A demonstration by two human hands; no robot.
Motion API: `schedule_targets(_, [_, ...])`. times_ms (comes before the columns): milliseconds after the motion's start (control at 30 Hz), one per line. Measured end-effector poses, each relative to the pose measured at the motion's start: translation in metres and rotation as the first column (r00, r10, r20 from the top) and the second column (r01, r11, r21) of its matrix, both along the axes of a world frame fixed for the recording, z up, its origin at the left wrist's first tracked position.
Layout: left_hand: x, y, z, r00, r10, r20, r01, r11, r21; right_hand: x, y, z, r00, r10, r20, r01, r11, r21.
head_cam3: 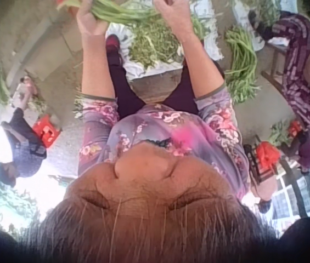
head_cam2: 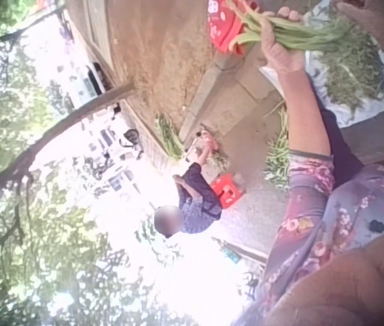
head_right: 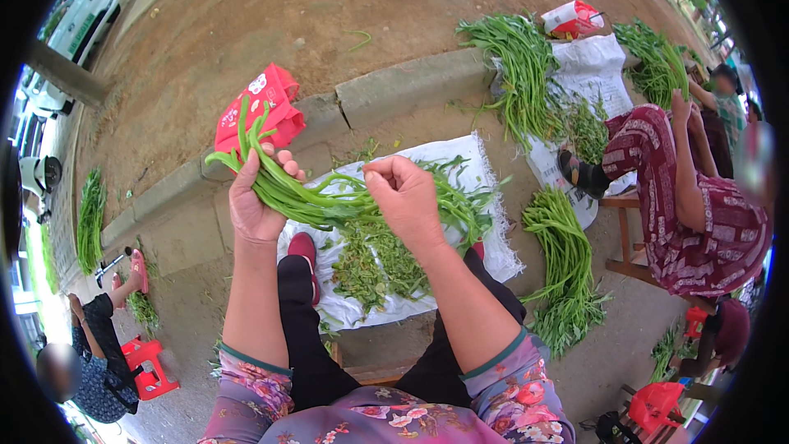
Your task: The person uses their hands to break and clean long green beans one by one while sitting outside with a group of people.
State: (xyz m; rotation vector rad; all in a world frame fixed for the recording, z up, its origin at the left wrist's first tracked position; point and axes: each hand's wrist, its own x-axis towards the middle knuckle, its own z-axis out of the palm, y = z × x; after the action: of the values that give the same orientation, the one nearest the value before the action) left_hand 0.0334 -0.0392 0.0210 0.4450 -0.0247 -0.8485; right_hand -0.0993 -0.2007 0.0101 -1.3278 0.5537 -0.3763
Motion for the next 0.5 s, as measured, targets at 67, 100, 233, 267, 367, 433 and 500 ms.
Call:
schedule_targets(67, [-0.004, -0.006, -0.005, 0.999, -0.039, -0.005, 0.04, 0.999, 0.037, 0.0, 0.004, -0.005, 1.0, 0.004, 0.016, 0.0, 0.977, -0.212])
schedule_targets(100, [-0.007, -0.007, -0.005, 0.999, -0.053, -0.001, 0.053, 0.996, 0.07, 0.001, 0.008, -0.004, 0.998, 0.032, 0.063, -0.016, 0.97, -0.241])
schedule_targets(233, [-0.009, -0.011, -0.013, 0.992, -0.122, 0.03, 0.119, 0.987, 0.108, 0.001, 0.015, 0.007, 0.989, 0.142, 0.046, -0.117, 0.929, -0.351])
schedule_targets(267, [-0.01, -0.011, -0.014, 0.99, -0.137, 0.034, 0.132, 0.984, 0.122, 0.001, 0.016, 0.007, 0.989, 0.141, 0.047, -0.113, 0.921, -0.372])
schedule_targets(367, [-0.01, -0.012, -0.017, 0.991, -0.131, 0.03, 0.126, 0.984, 0.126, 0.002, 0.017, 0.009, 0.991, 0.13, 0.036, -0.104, 0.906, -0.41])
schedule_targets(433, [-0.011, -0.013, -0.017, 0.989, -0.135, 0.057, 0.127, 0.984, 0.128, 0.003, 0.018, 0.011, 0.994, 0.109, 0.021, -0.091, 0.911, -0.402])
schedule_targets(500, [-0.013, -0.015, -0.017, 0.99, -0.124, 0.071, 0.114, 0.985, 0.127, 0.004, 0.02, 0.01, 0.996, 0.086, 0.016, -0.073, 0.915, -0.398])
